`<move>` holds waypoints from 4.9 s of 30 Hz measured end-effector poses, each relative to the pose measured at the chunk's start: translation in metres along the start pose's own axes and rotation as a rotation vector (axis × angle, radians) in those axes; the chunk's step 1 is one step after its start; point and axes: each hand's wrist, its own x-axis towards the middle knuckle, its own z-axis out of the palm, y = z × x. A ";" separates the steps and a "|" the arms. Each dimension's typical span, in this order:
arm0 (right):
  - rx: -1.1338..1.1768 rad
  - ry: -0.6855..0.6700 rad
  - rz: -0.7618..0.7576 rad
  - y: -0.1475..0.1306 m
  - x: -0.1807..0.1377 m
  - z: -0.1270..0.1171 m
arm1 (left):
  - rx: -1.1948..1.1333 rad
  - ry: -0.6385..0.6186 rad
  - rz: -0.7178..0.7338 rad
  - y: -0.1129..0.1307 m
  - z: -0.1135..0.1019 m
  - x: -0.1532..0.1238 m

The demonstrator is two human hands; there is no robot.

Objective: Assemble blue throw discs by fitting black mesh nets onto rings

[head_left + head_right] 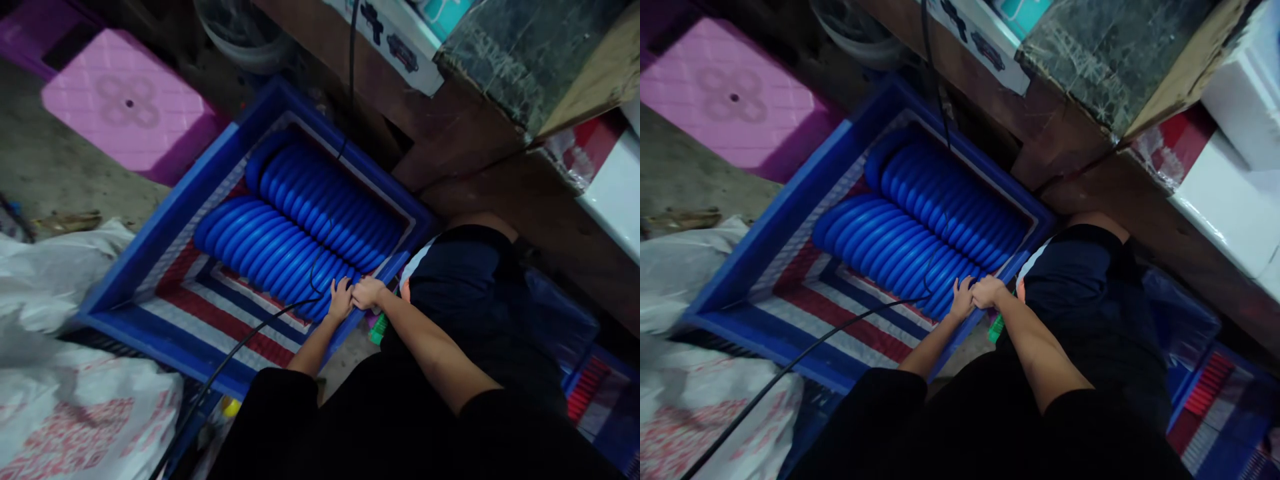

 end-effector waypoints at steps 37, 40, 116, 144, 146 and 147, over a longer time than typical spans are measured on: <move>0.040 0.003 -0.016 0.001 -0.001 0.002 | 0.071 -0.022 -0.092 0.008 -0.005 0.004; 0.049 -0.012 -0.004 0.001 -0.001 0.002 | 0.045 -0.003 -0.125 0.008 -0.009 -0.016; 0.270 1.078 -0.418 0.051 -0.292 -0.120 | 0.224 0.335 0.590 0.299 -0.322 -0.053; 0.411 1.354 -0.409 0.071 -0.324 -0.129 | 0.041 0.454 0.571 0.293 -0.349 -0.040; 0.437 1.313 -0.402 0.076 -0.335 -0.129 | -0.005 0.549 0.596 0.291 -0.346 -0.040; 0.453 1.298 -0.376 0.080 -0.342 -0.128 | -0.029 0.601 0.594 0.291 -0.344 -0.039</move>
